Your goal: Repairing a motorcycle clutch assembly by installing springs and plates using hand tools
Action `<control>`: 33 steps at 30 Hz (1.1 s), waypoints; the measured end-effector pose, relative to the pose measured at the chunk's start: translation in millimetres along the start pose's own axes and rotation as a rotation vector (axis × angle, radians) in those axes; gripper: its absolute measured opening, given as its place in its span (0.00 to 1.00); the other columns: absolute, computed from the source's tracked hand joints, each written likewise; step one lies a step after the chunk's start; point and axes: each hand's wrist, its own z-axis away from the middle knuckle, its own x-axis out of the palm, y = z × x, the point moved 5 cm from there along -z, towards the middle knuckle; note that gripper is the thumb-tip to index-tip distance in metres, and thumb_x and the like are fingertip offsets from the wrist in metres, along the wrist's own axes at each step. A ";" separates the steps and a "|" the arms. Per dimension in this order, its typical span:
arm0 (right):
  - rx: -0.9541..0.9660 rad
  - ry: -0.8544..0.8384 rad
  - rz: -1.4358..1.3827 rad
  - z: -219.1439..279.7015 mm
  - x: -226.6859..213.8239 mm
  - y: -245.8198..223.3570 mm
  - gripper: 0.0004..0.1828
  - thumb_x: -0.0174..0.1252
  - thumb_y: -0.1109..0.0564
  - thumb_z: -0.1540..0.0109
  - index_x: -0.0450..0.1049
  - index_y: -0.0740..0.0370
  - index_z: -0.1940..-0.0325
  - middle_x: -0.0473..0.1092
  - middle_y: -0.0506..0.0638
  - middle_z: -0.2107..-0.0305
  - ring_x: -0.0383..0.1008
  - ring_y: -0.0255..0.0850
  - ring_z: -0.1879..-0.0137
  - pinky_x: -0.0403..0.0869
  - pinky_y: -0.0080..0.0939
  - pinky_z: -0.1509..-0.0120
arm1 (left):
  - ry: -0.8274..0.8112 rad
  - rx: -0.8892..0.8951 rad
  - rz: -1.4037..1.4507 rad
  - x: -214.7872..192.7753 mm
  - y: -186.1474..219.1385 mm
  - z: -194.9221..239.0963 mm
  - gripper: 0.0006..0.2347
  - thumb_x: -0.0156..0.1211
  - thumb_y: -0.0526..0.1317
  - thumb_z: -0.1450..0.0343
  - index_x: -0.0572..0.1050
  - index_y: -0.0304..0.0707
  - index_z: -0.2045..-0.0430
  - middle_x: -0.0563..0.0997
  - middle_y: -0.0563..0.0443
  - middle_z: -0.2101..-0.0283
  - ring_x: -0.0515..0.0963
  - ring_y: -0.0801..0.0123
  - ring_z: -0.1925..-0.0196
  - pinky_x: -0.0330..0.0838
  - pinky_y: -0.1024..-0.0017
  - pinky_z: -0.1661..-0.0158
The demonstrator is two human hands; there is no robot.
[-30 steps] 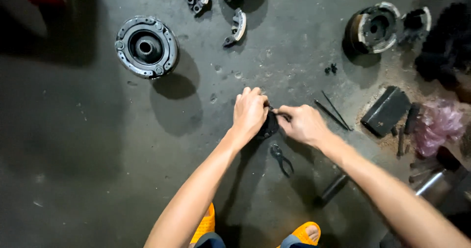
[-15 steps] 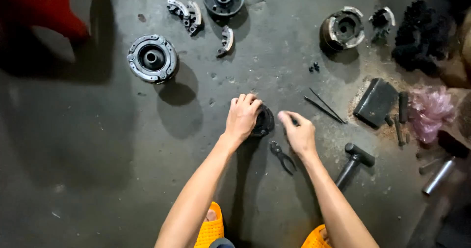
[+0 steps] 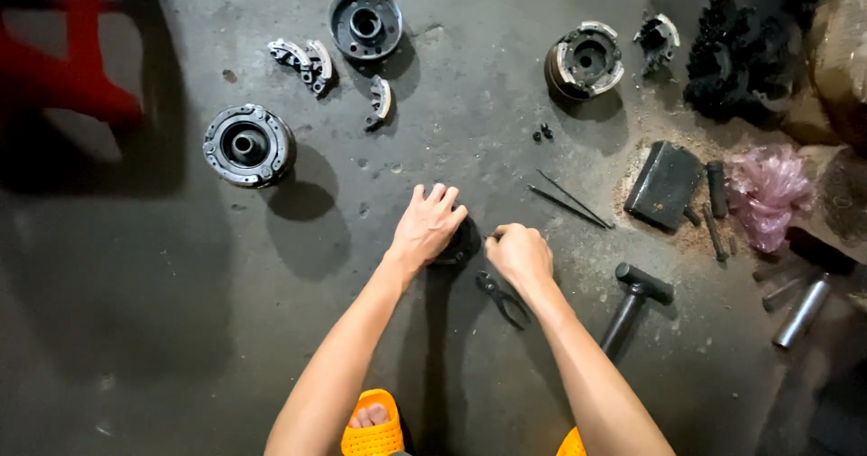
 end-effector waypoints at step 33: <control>-0.677 0.624 0.029 33.5 0.8 16.5 0.11 0.61 0.51 0.38 0.81 0.52 0.53 0.78 0.54 0.72 0.79 0.52 0.64 0.77 0.51 0.60 | -0.475 -0.396 0.077 -16.3 20.4 39.4 0.47 0.72 0.60 0.42 0.60 0.24 0.34 0.69 0.33 0.40 0.69 0.51 0.40 0.67 0.48 0.47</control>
